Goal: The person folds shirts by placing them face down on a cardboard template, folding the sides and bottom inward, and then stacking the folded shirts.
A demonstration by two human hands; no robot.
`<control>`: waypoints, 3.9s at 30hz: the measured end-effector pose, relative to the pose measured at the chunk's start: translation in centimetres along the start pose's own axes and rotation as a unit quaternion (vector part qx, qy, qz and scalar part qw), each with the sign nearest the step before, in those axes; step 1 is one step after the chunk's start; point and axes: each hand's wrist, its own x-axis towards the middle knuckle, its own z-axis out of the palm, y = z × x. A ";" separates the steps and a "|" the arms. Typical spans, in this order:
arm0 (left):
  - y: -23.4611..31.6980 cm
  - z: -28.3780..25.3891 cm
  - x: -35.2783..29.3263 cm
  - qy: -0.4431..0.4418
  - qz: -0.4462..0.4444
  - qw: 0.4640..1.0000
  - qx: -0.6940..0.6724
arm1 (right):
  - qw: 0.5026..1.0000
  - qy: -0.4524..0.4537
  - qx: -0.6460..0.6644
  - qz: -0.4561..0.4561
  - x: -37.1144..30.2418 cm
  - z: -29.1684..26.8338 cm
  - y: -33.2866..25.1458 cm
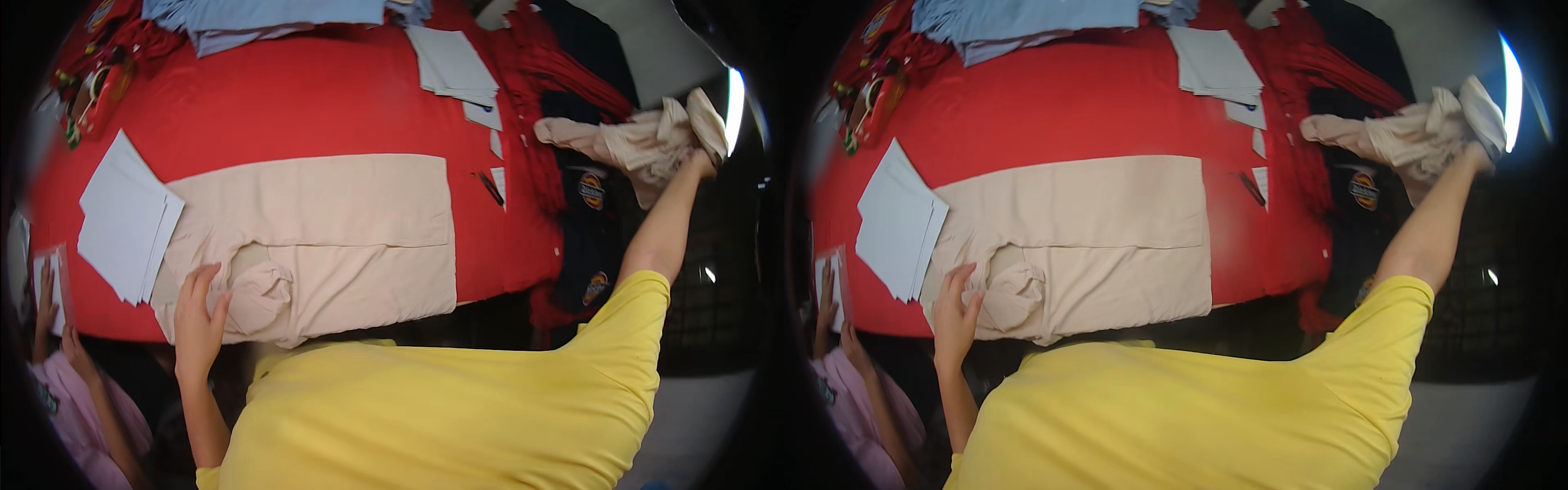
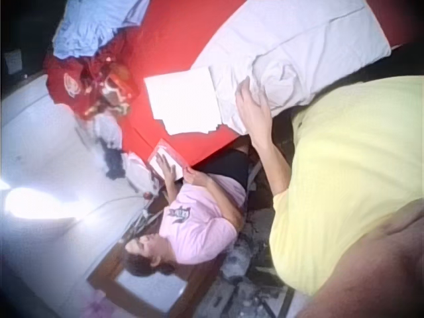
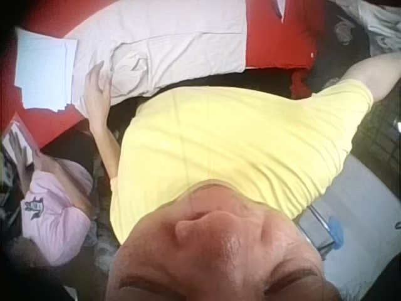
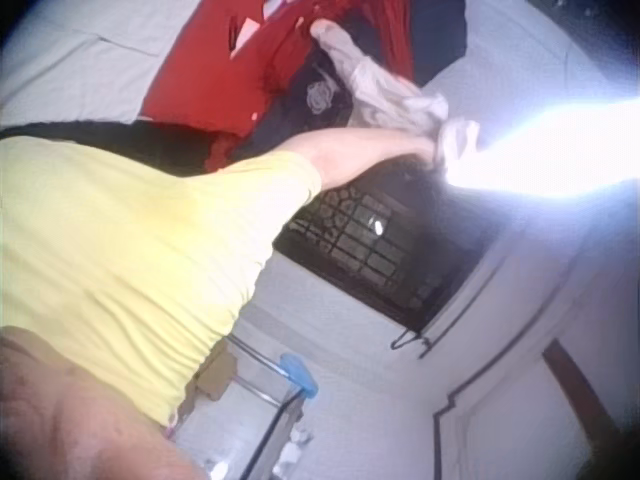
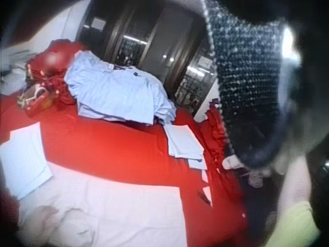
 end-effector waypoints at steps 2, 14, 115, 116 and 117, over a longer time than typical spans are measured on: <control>-0.8 2.7 -0.1 0.062 -0.001 0.997 0.052 | 0.991 0.039 -0.067 0.112 1.5 1.7 6.8; -3.7 3.0 -3.2 0.266 -0.084 0.959 0.054 | 0.864 -0.321 -0.389 -0.011 -25.5 2.3 28.8; -16.5 -3.1 9.2 -0.014 0.062 0.996 -0.059 | 0.654 -0.712 0.008 0.256 -64.9 -6.2 -6.5; -15.8 -3.0 9.0 -0.010 0.073 0.997 -0.036 | 0.669 -0.706 -0.021 0.231 -64.8 -6.7 -5.7; -15.2 -3.2 8.8 -0.004 0.081 0.997 -0.010 | 0.681 -0.701 -0.048 0.207 -65.0 -7.0 -5.1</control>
